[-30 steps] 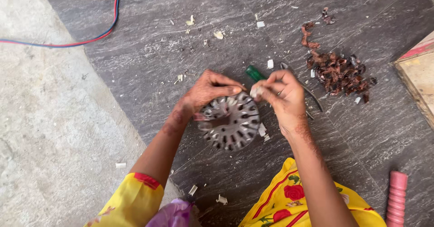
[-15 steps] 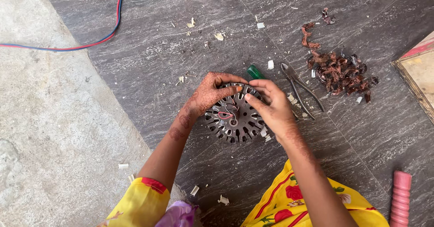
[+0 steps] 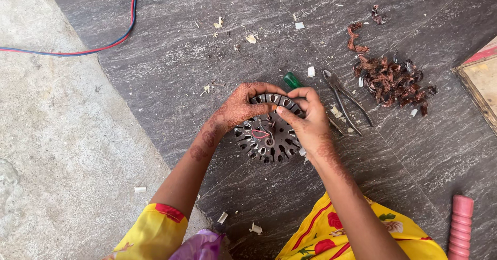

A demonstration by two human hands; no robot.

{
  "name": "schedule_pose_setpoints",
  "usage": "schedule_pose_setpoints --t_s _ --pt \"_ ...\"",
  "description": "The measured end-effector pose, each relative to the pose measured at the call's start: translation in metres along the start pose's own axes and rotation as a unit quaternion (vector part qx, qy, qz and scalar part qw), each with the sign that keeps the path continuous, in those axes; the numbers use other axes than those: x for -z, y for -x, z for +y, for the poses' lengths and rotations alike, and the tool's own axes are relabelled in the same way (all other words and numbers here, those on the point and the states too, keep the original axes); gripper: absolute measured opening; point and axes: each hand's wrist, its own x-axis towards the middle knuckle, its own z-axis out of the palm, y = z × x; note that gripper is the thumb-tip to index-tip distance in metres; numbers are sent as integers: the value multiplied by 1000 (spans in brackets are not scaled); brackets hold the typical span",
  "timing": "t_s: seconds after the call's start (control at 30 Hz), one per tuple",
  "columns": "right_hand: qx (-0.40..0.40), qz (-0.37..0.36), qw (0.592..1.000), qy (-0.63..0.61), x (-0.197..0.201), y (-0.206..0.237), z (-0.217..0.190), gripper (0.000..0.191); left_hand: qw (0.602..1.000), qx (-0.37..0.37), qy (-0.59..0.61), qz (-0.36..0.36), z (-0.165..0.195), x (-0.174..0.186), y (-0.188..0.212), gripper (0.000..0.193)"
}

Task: The person uses pliers and a screwdriver to remove insulation and copper wire from a motor stator. They repeatedly cut and pull material from the stator slots, then use a screwdriver to pry out remaining pieces.

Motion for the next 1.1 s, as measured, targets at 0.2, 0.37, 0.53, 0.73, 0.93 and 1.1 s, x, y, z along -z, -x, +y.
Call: schedule_pose_setpoints --t_s 0.2,0.37,0.53,0.73,0.93,1.1 --pt "-24 -12 999 -24 2 0 -5 40 1000 10 6 -6 4 0 0 46" --pt "25 0 999 -44 -2 0 7 39 998 62 -29 4 6 -2 -3 48" --pt "17 -4 997 -74 2 -4 15 41 998 50 -34 -14 1 -3 -10 46" --pt "42 12 999 -23 -1 -4 18 41 998 31 -38 -33 -7 1 -10 46" --pt "28 45 999 -6 -11 -5 17 43 998 36 -29 -51 -4 3 -9 51" --pt "29 48 997 47 -9 -4 13 42 996 48 -51 -55 2 1 -11 51"
